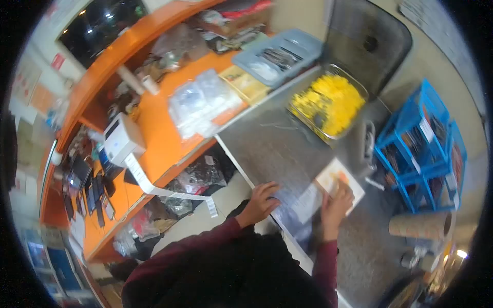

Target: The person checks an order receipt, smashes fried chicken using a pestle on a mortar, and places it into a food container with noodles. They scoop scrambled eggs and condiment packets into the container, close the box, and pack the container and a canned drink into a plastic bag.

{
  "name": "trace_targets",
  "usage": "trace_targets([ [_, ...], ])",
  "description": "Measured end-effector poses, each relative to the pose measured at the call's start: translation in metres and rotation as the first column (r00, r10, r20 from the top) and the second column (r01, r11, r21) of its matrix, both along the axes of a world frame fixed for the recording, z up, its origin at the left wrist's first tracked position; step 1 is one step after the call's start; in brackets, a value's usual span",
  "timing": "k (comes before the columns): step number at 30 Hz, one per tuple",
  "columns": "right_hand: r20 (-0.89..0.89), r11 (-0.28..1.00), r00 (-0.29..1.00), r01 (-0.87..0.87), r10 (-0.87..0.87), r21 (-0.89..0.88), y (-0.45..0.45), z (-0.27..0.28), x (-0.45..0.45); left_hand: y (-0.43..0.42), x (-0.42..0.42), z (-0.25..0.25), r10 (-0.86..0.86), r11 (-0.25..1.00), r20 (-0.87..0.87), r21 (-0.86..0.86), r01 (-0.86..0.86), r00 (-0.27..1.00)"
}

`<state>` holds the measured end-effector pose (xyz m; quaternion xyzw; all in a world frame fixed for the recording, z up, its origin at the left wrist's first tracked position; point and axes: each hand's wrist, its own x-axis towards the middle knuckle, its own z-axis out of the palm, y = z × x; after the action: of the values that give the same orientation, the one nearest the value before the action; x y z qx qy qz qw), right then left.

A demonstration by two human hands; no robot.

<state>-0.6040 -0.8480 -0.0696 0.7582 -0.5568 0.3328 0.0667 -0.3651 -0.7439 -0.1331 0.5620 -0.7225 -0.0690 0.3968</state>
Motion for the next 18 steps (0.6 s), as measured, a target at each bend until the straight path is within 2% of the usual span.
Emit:
trace_targets([
  [1, -0.029, 1.0, 1.0, -0.003, 0.004, 0.003, -0.004, 0.0, 0.009, 0.005, 0.024, 0.002, 0.079, 0.997, 0.01, -0.028, -0.079, 0.997],
  [3, 0.156, 0.995, 0.983, -0.092, 0.097, -0.036, -0.015, 0.01, 0.042, 0.009, 0.083, 0.011, 0.346, 0.934, -0.108, -0.062, -0.353, 0.932],
  [5, 0.295, 0.95, 0.927, -0.281, 0.231, 0.138, -0.021, 0.021, 0.092, 0.003, 0.146, 0.019, 0.526, 0.839, -0.187, -0.045, -0.542, 0.83],
  [7, 0.492, 0.806, 0.804, -0.514, 0.333, 0.294, -0.034, 0.021, 0.157, -0.013, 0.214, 0.031, 0.585, 0.795, -0.228, -0.03, -0.606, 0.778],
  [9, 0.612, 0.655, 0.631, -0.719, 0.477, 0.231, -0.039, 0.04, 0.245, -0.041, 0.276, 0.034, 0.632, 0.756, -0.179, -0.069, -0.651, 0.754],
  [11, 0.639, 0.523, 0.492, -0.837, 0.591, 0.16, -0.055, 0.022, 0.338, -0.072, 0.333, 0.029, 0.64, 0.757, -0.116, -0.076, -0.649, 0.76],
  [13, 0.533, 0.41, 0.387, -0.909, 0.752, 0.081, -0.072, 0.0, 0.423, -0.104, 0.382, 0.011, 0.599, 0.798, -0.042, -0.054, -0.6, 0.8],
  [15, 0.533, 0.31, 0.35, -0.936, 0.771, 0.166, -0.091, -0.029, 0.489, -0.122, 0.414, -0.01, 0.597, 0.793, 0.115, 0.065, -0.606, 0.794],
  [17, 0.162, 0.473, 0.572, -0.781, 0.804, 0.408, -0.107, -0.043, 0.521, -0.131, 0.424, -0.01, 0.553, 0.783, 0.289, 0.141, -0.606, 0.782],
  [18, -0.044, 0.564, 0.629, -0.662, 0.776, 0.495, -0.112, -0.049, 0.529, -0.134, 0.425, -0.009, 0.575, 0.777, 0.258, 0.125, -0.617, 0.776],
])
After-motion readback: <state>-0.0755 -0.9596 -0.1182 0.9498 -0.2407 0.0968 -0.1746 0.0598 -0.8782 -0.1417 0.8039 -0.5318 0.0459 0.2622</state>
